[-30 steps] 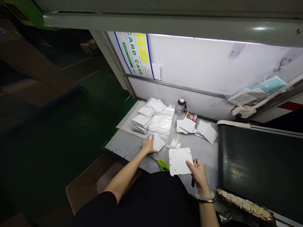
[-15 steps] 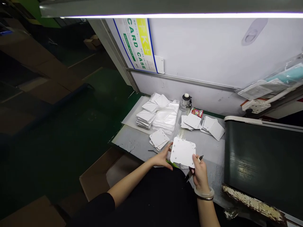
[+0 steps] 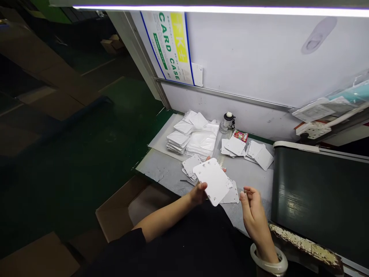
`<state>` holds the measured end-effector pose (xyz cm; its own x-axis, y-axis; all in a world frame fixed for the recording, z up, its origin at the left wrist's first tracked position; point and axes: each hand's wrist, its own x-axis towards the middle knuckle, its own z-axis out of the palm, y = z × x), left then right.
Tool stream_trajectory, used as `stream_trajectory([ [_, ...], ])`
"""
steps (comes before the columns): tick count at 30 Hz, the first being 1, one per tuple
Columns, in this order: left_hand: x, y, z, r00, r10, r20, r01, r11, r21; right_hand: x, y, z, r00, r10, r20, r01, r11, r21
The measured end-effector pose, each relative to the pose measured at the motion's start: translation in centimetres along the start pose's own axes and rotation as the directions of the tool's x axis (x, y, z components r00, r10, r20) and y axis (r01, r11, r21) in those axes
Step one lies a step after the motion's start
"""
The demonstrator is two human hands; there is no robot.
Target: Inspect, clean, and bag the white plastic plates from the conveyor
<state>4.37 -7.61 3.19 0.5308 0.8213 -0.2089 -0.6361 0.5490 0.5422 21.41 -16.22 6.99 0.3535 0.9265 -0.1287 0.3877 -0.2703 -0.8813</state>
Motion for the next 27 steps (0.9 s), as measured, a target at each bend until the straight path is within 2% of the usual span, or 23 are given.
stream_trajectory([
  [1,-0.2,0.1,0.5,1.0,-0.017,0.012,0.017,0.999,-0.041,-0.3,-0.4,-0.5,0.995,-0.08,-0.062,0.072,0.99,-0.121],
  [3,-0.4,0.4,1.4,0.997,-0.057,0.044,0.062,0.991,-0.119,-0.8,-1.2,-1.1,0.96,-0.275,-0.054,0.252,0.93,-0.266],
  [6,-0.9,1.5,2.3,0.991,-0.095,0.094,0.111,0.977,-0.183,-1.5,-2.6,-1.3,0.834,-0.546,0.077,0.546,0.8,-0.249],
  [8,-1.5,2.4,2.8,0.987,-0.103,0.12,0.123,0.976,-0.18,-1.7,-3.6,-1.1,0.766,-0.63,0.129,0.642,0.736,-0.213],
  [12,-2.6,3.9,3.7,0.984,-0.09,0.153,0.112,0.983,-0.142,-1.9,-5.5,-0.6,0.708,-0.681,0.189,0.706,0.689,-0.161],
  [15,-3.1,4.5,4.1,0.986,-0.064,0.153,0.079,0.992,-0.094,-1.8,-6.4,-0.2,0.677,-0.716,0.169,0.735,0.647,-0.201],
  [21,-3.4,4.6,4.2,0.986,-0.028,0.164,0.035,0.999,-0.039,-1.7,-6.7,0.8,0.675,-0.728,0.12,0.736,0.649,-0.193],
  [27,-3.5,4.6,4.1,0.989,-0.04,0.14,0.043,0.999,-0.02,-1.4,-6.4,1.1,0.696,-0.712,0.092,0.716,0.678,-0.167],
])
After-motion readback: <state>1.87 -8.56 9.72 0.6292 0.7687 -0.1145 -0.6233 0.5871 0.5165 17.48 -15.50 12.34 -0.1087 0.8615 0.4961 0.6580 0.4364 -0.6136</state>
